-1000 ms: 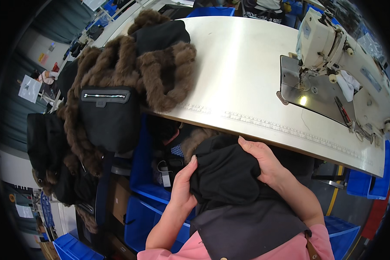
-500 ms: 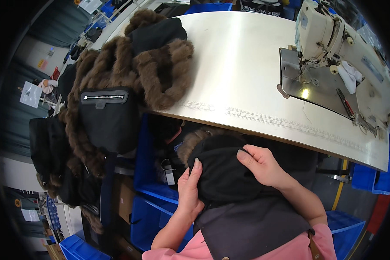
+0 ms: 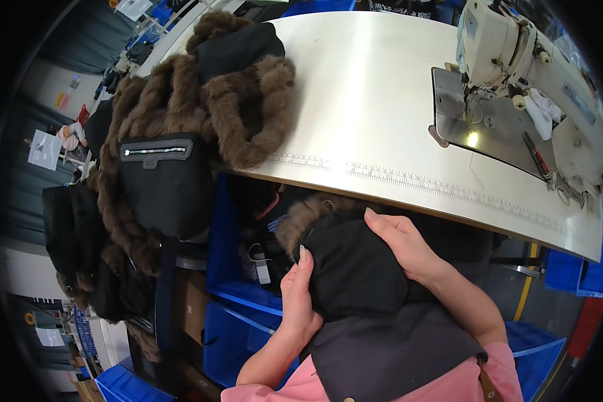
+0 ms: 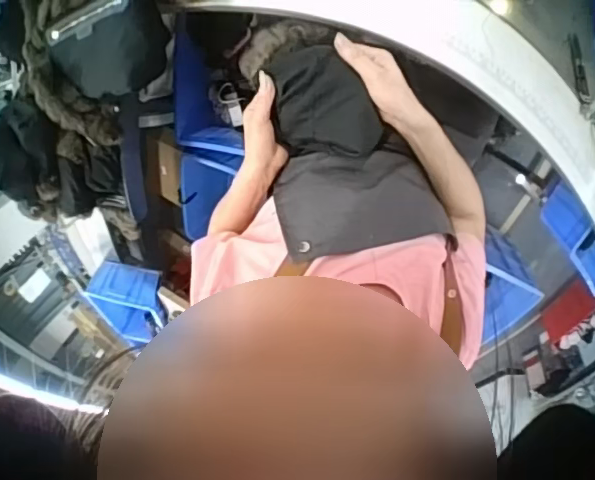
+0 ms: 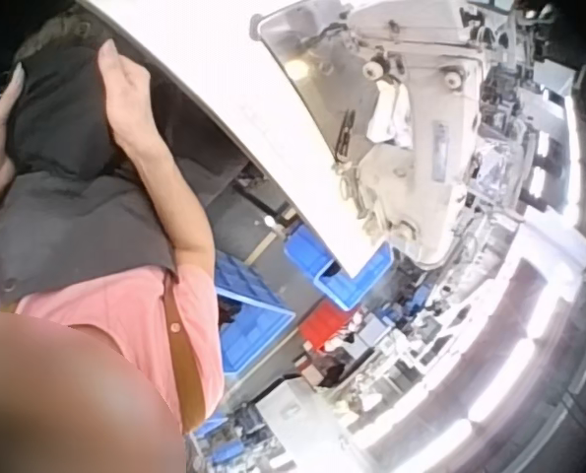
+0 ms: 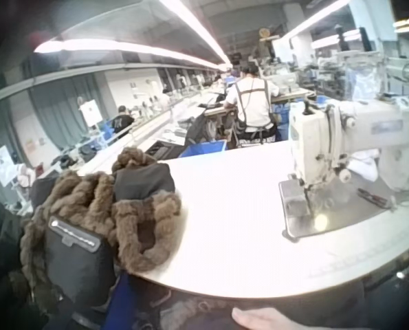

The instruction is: Sewing and adjusting a fur garment using an industrial sewing machine.

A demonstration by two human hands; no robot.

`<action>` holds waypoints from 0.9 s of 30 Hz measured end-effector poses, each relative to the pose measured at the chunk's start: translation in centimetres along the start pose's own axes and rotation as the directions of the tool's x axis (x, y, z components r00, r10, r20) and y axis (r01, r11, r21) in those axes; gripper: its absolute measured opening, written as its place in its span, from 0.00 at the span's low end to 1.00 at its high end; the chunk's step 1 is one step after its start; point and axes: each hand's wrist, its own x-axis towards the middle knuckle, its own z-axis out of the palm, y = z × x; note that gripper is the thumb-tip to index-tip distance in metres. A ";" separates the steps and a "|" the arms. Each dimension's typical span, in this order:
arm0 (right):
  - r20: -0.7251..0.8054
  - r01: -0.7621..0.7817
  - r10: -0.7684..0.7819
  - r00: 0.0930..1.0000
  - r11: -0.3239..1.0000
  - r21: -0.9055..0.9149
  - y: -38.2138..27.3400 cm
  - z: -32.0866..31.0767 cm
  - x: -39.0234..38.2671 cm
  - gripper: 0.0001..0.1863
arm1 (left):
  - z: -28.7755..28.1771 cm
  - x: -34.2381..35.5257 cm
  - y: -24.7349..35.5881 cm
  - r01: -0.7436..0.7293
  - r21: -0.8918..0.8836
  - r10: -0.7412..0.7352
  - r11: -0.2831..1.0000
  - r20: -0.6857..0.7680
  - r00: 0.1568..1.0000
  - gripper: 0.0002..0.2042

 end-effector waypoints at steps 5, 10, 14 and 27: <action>0.075 -0.133 0.136 0.988 0.990 -0.041 -0.7 -0.6 0.5 0.23 | -0.1 0.1 -0.2 0.102 -0.084 -0.099 0.991 0.046 0.994 0.27; 0.066 -0.169 0.168 0.983 0.986 0.009 -0.6 -0.4 1.0 0.22 | 0.1 0.2 0.2 0.190 -0.142 -0.176 0.971 0.109 0.978 0.31; 0.039 -0.118 0.116 0.992 0.993 0.033 -0.7 -0.4 0.9 0.22 | -0.2 0.4 0.4 0.170 -0.070 -0.161 0.983 0.120 0.980 0.33; 0.062 0.428 -0.426 0.903 0.903 -0.034 -2.3 -3.9 -4.7 0.21 | -6.7 -2.9 10.2 -0.545 0.708 0.073 0.449 0.579 0.812 0.10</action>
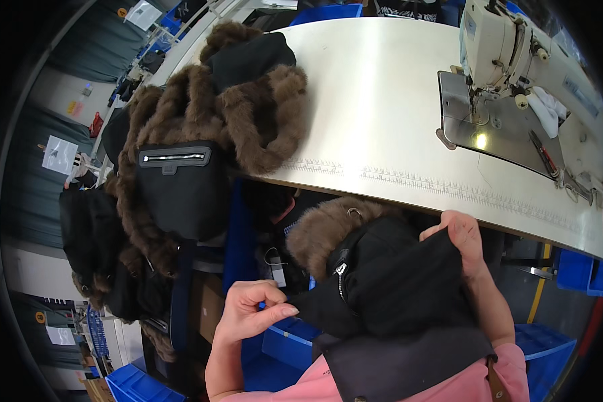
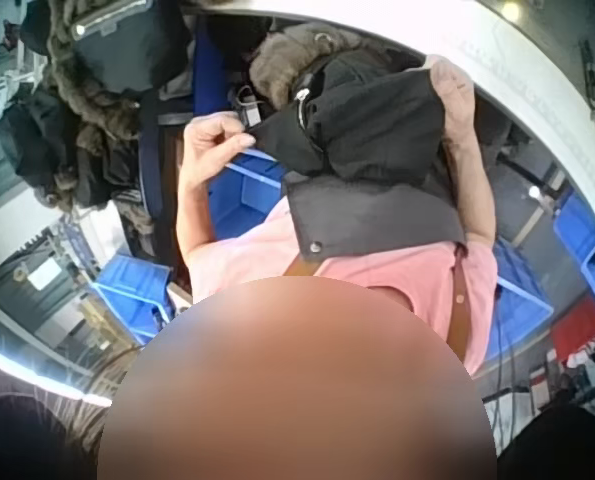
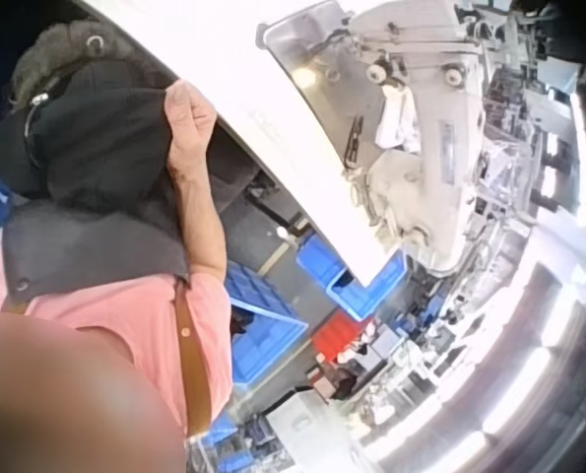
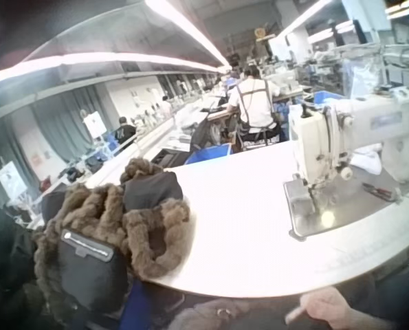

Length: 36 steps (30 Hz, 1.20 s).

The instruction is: Sewing and adjusting a fur garment using an industrial sewing machine.

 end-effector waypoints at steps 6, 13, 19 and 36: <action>0.125 0.024 -0.034 0.992 0.996 0.082 1.2 1.3 0.0 0.21 | 2.5 3.0 1.7 -0.325 -0.458 0.320 0.827 -0.091 0.943 0.17; 0.148 0.437 -0.411 0.900 0.854 -0.283 0.3 2.2 -0.9 0.18 | 1.7 6.4 5.2 -0.067 -0.563 -0.165 0.824 -0.351 0.922 0.29; 0.793 0.835 -0.259 0.551 0.176 -0.522 -1.2 6.5 0.9 0.17 | -3.0 9.6 12.3 -0.671 0.413 0.752 0.616 -0.054 0.657 0.22; 0.481 0.493 -0.110 0.870 0.229 -0.840 2.7 7.5 1.6 0.13 | 0.6 10.1 6.9 -0.534 0.283 0.474 0.797 0.256 0.843 0.20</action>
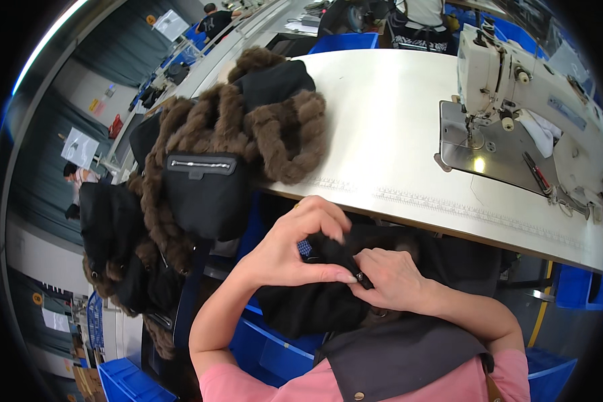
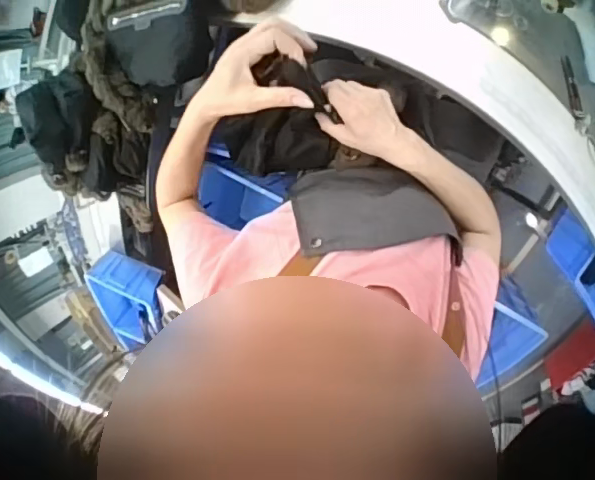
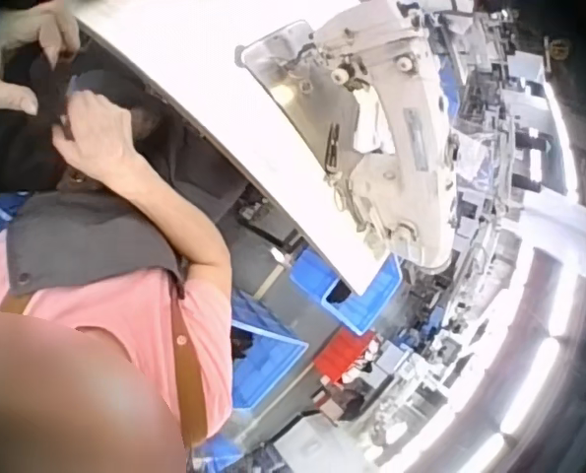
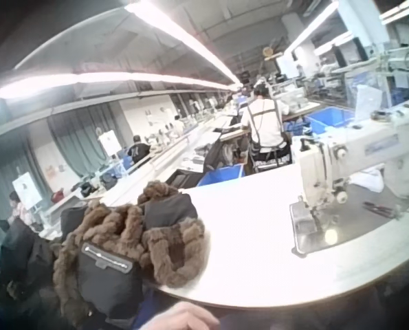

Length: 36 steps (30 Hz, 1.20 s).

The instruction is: Sewing and adjusting a fur garment using an industrial sewing machine.

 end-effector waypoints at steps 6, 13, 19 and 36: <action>-0.129 0.072 -0.070 0.989 0.997 0.009 2.1 0.4 0.0 0.18 | 2.9 -3.3 -4.2 0.262 0.067 -0.253 0.963 -0.115 0.961 0.12; 0.101 -0.126 0.096 0.990 0.925 0.359 2.8 0.2 -1.8 0.16 | 5.4 -0.5 -5.1 -0.226 -0.643 -0.545 0.731 -0.751 0.373 0.14; -0.159 -0.141 0.176 0.971 0.967 0.213 2.7 -0.4 -2.0 0.16 | 7.2 0.4 -5.5 0.092 0.149 0.090 0.984 -0.880 0.466 0.06; -0.266 -0.069 0.317 0.911 0.749 0.658 2.9 -0.6 -0.9 0.14 | 10.1 -1.3 -1.9 0.135 -0.441 -0.407 0.887 -0.610 0.680 0.07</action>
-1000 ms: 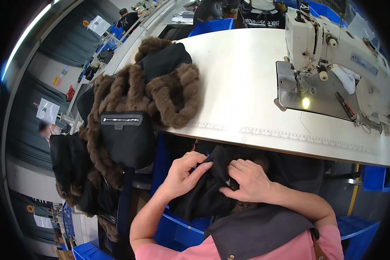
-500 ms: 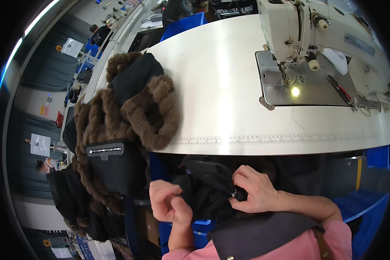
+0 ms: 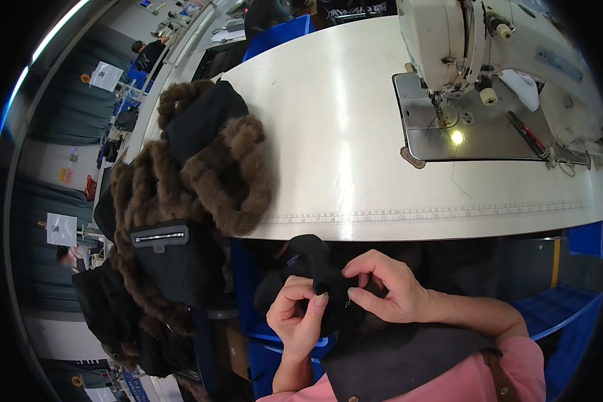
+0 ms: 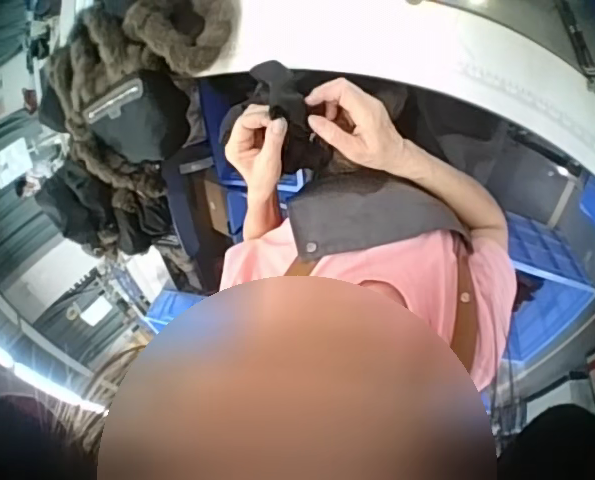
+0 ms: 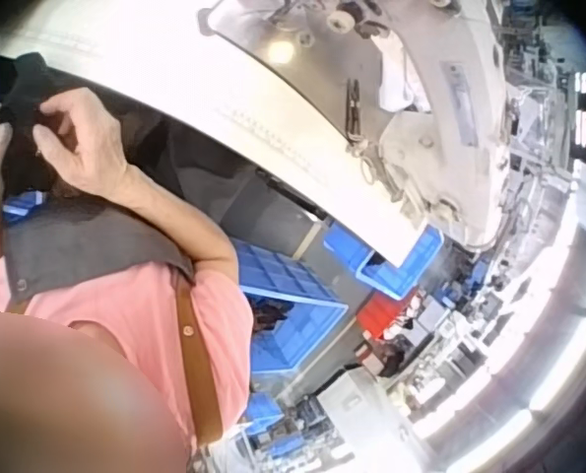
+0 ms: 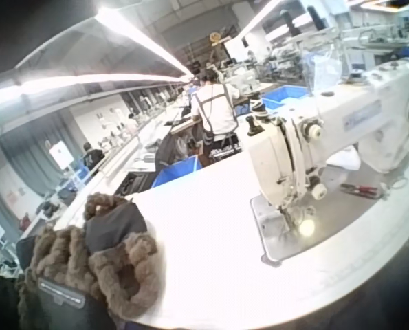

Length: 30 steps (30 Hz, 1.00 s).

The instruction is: Sewing and adjusting a fur garment using an industrial sewing machine.

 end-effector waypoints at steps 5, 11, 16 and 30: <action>-0.016 0.136 -0.137 0.990 0.990 -0.025 0.4 0.8 1.3 0.12 | 0.1 -0.1 -1.0 -0.135 -0.007 0.135 0.991 0.052 0.990 0.08; 0.014 -0.009 0.008 1.000 0.997 0.080 0.3 0.1 1.0 0.10 | -0.3 -0.1 -0.5 0.042 -0.029 -0.040 0.999 0.042 0.998 0.09; -0.088 0.433 -0.477 0.874 0.849 -0.304 1.1 0.4 2.2 0.11 | 0.2 -0.1 -0.7 -0.300 0.428 0.333 0.853 -0.002 0.943 0.12; 0.017 0.462 -0.502 0.865 0.781 -0.420 0.0 0.3 3.4 0.14 | 0.1 -0.4 -0.9 -0.363 0.474 0.418 0.803 -0.012 0.909 0.16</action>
